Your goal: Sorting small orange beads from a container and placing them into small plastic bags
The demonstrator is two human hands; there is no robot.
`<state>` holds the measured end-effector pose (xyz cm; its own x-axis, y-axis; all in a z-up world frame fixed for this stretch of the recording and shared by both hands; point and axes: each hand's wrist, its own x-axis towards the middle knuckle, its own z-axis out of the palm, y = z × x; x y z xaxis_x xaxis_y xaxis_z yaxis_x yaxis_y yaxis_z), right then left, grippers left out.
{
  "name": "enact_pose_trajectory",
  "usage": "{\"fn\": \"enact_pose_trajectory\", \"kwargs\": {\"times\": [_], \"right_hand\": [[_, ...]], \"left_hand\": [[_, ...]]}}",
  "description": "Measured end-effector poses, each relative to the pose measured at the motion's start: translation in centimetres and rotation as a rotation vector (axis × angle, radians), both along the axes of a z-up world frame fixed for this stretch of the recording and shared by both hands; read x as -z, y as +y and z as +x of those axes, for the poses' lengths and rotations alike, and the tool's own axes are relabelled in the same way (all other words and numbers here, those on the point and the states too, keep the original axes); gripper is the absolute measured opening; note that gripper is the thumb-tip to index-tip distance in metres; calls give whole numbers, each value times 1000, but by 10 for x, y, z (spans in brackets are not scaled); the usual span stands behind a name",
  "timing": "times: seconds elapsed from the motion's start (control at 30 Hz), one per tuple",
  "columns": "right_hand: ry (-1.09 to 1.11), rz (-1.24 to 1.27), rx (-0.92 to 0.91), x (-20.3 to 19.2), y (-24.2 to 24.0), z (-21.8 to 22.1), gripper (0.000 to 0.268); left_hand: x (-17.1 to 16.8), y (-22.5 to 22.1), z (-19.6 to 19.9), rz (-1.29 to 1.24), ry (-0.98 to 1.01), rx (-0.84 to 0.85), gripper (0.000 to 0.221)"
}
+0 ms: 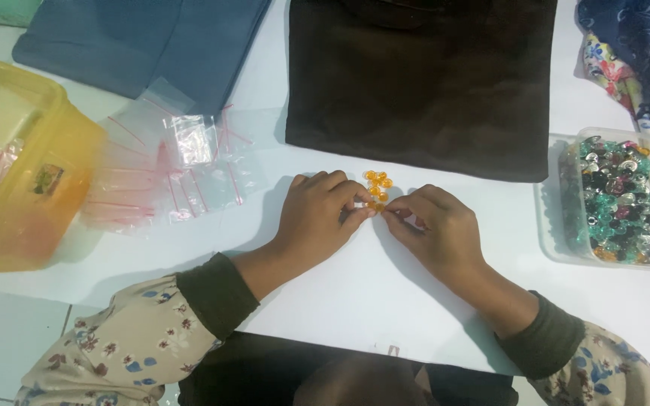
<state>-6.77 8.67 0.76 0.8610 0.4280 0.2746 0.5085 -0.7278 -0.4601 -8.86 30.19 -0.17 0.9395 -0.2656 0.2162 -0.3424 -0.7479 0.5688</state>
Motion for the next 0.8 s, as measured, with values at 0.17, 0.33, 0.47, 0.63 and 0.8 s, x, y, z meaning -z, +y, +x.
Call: {"fn": "enact_pose_trajectory", "kwargs": {"times": [0.17,0.33,0.47,0.63,0.8], "right_hand": [[2,-1,4,2,0,0,9],[-28,2,3,-3,3,-2,7],[-160,-29,-67,-2,-1,-4,10],[-540,-50,-213,-3,10,-15,14],[-597,90,-585,3,62,-45,10]], "left_hand": [[-1,-1,-1,-13,-18,-7,12],[-1,2,0,4,-11,-3,13],[-4,8,-1,-34,-45,8,16],[-12,27,-13,-98,-172,5,19],[-17,67,-36,-210,-416,-124,26]]}}
